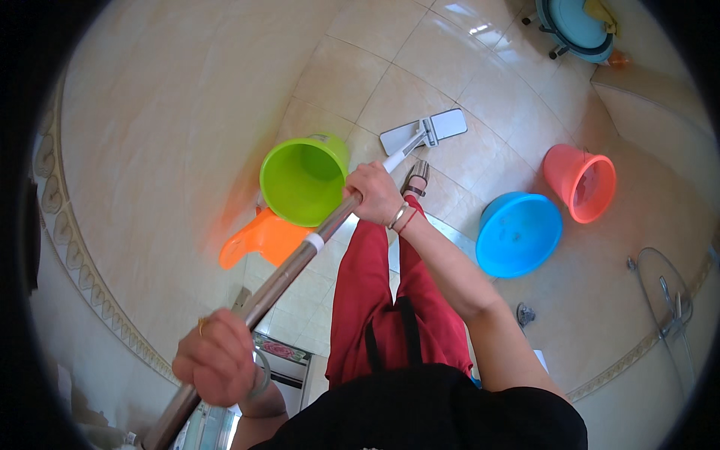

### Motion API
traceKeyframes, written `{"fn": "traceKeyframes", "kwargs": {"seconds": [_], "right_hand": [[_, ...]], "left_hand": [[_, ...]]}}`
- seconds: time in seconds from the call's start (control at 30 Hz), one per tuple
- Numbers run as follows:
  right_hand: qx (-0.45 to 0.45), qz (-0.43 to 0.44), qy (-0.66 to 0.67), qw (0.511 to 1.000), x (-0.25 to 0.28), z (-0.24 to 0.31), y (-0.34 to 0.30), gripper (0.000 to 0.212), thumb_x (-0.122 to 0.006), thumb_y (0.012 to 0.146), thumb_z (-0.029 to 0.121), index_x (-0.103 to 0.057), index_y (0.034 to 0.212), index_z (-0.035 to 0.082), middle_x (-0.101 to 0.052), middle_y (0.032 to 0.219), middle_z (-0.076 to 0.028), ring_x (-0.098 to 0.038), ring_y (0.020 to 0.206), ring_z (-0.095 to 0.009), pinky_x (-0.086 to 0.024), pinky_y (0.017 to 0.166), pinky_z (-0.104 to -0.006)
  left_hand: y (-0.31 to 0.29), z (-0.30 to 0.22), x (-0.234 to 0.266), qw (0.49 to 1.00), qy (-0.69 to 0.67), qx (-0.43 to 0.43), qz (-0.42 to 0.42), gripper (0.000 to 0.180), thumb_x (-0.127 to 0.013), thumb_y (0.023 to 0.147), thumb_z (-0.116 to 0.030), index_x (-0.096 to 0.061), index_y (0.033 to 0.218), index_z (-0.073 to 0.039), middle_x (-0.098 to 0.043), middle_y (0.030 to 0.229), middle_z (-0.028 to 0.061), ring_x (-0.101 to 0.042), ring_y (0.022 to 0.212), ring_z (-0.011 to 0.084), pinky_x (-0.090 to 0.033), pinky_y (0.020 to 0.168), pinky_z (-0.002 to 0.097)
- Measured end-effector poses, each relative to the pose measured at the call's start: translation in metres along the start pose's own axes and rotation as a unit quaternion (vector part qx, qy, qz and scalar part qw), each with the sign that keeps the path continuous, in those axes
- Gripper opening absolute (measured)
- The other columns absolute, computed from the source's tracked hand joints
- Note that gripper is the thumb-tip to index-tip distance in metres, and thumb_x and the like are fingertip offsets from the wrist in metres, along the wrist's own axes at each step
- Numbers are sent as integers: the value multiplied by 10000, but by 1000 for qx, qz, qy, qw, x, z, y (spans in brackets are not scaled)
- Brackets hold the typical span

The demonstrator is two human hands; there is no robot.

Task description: The person mops the tiled floor of a bathroom using a flat mop. They move the mop back and forth across the floor, navigating around various items such as a squat toilet, colorful plastic basins, and a small orange stool. The person adjusts their grip on the mop handle and moves systematically through the available floor space.

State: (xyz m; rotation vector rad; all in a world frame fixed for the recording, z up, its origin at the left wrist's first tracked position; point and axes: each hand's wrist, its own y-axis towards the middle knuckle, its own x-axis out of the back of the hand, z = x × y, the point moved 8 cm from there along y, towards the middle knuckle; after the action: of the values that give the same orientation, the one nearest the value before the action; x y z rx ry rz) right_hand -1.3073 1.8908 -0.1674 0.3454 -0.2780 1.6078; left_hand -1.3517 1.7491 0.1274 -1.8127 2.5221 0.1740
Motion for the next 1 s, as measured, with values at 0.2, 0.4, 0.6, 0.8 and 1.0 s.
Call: {"fn": "traceKeyframes", "kwargs": {"seconds": [0.2,0.4,0.6,0.8,1.0], "right_hand": [[32,-112,-14,993,45,11,48,123,-619,635,-3,-552,645,100,-555,626,-60,-558,670,-269,-403,633,-379],[107,-124,-104,981,88,-38,132,273,-734,792,185,-529,660,61,-515,620,-91,-515,610,-285,-416,561,-371],[29,-134,-116,984,105,-92,145,227,-646,766,117,-513,592,57,-536,587,-90,-539,662,-302,-449,639,-401],[19,-223,-86,971,100,-74,87,177,-640,677,83,-505,579,142,-534,585,-29,-528,643,-265,-403,627,-381],[-40,-276,-68,958,58,-20,6,244,-672,683,53,-467,573,126,-490,573,-43,-502,610,-262,-382,619,-380]], "left_hand": [[13,-24,-17,986,-12,-109,128,354,-568,852,-109,-338,583,-131,-496,493,-23,-450,421,111,-453,493,251],[40,33,-38,987,16,-81,138,294,-655,691,15,-389,612,-82,-479,585,26,-513,576,202,-530,645,398],[72,72,-61,980,30,-103,167,297,-536,876,-70,-345,653,-118,-427,553,-4,-407,511,133,-430,617,360],[55,47,-73,992,39,-62,100,458,-605,915,-201,-291,593,-116,-392,472,-21,-377,428,125,-395,499,301],[29,5,-62,992,30,33,115,425,-620,825,-96,-304,541,-114,-400,455,-10,-384,404,133,-422,497,305]]}}
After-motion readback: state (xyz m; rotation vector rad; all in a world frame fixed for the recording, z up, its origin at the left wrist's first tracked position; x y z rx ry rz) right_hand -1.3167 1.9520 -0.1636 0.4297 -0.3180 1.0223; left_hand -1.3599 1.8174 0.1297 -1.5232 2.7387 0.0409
